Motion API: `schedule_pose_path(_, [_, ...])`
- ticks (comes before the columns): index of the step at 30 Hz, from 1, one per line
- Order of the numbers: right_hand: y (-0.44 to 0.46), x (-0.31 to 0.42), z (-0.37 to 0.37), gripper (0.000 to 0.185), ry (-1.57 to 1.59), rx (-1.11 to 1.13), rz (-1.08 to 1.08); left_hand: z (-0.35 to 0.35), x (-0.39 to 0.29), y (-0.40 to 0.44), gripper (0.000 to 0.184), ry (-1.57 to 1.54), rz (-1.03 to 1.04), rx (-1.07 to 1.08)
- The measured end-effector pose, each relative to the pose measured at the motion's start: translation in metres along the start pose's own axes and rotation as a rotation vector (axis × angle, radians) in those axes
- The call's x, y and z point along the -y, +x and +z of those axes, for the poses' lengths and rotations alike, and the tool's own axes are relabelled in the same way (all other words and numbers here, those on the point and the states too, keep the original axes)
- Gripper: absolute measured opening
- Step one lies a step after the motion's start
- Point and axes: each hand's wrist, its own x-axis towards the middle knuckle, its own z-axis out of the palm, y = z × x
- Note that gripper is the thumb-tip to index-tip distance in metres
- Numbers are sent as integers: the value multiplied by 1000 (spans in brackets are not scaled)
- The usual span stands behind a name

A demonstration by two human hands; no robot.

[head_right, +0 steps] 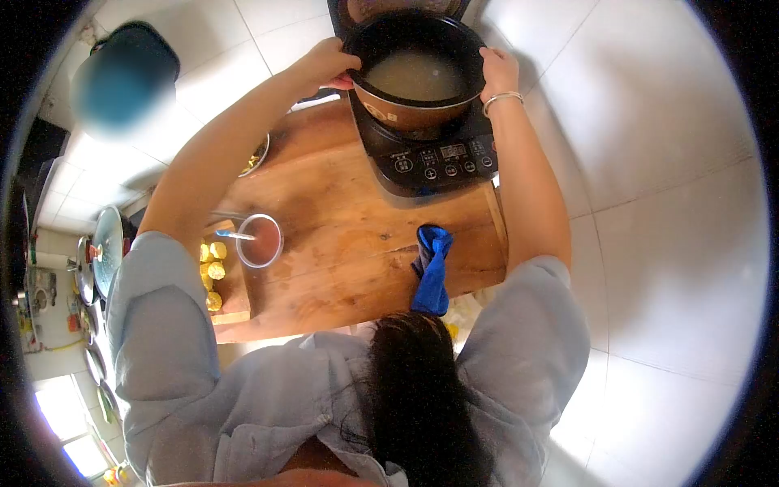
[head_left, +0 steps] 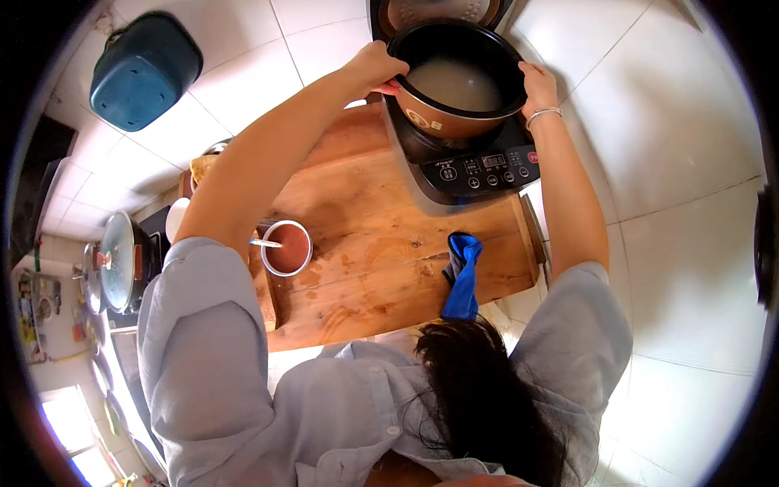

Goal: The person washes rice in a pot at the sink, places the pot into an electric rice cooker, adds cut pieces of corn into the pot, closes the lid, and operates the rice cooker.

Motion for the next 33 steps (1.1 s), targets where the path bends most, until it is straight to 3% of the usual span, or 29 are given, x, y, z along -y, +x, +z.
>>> schedule_pose_path(3, [14,-18,-5,32,-214,22,-18,9,14,12,20,7,-60,-5])
schedule_pose_path(6, [34,-47,-19,29,-488,113,-208,23,33,21,23,-18,-127,-8])
schedule_pose_path(14, [66,-97,-33,27,-793,300,-333,33,66,38,20,105,-267,-26])
schedule_pose_path(17, [58,-91,-33,28,-976,329,-397,27,53,33,23,436,-228,113])
schedule_pose_path(22, [18,-65,-26,28,-1308,247,-522,33,49,37,35,940,-231,126])
schedule_pose_path(25, [8,-59,-21,25,-1471,236,-652,36,75,44,39,1080,51,-33])
schedule_pose_path(28, [35,-78,-29,28,-1431,303,-877,35,76,36,52,922,-24,-9])
schedule_pose_path(29, [26,-66,-21,33,-1508,337,-579,35,92,47,54,891,44,2])
schedule_pose_path(30, [35,-68,-30,37,-1395,404,-598,37,80,29,58,863,-34,-23])
schedule_pose_path(32, [38,-71,-36,46,-1538,410,-673,45,78,10,60,719,-76,-179])
schedule_pose_path(33, [49,-79,-40,49,-1681,304,-743,44,74,0,58,611,-105,-196])
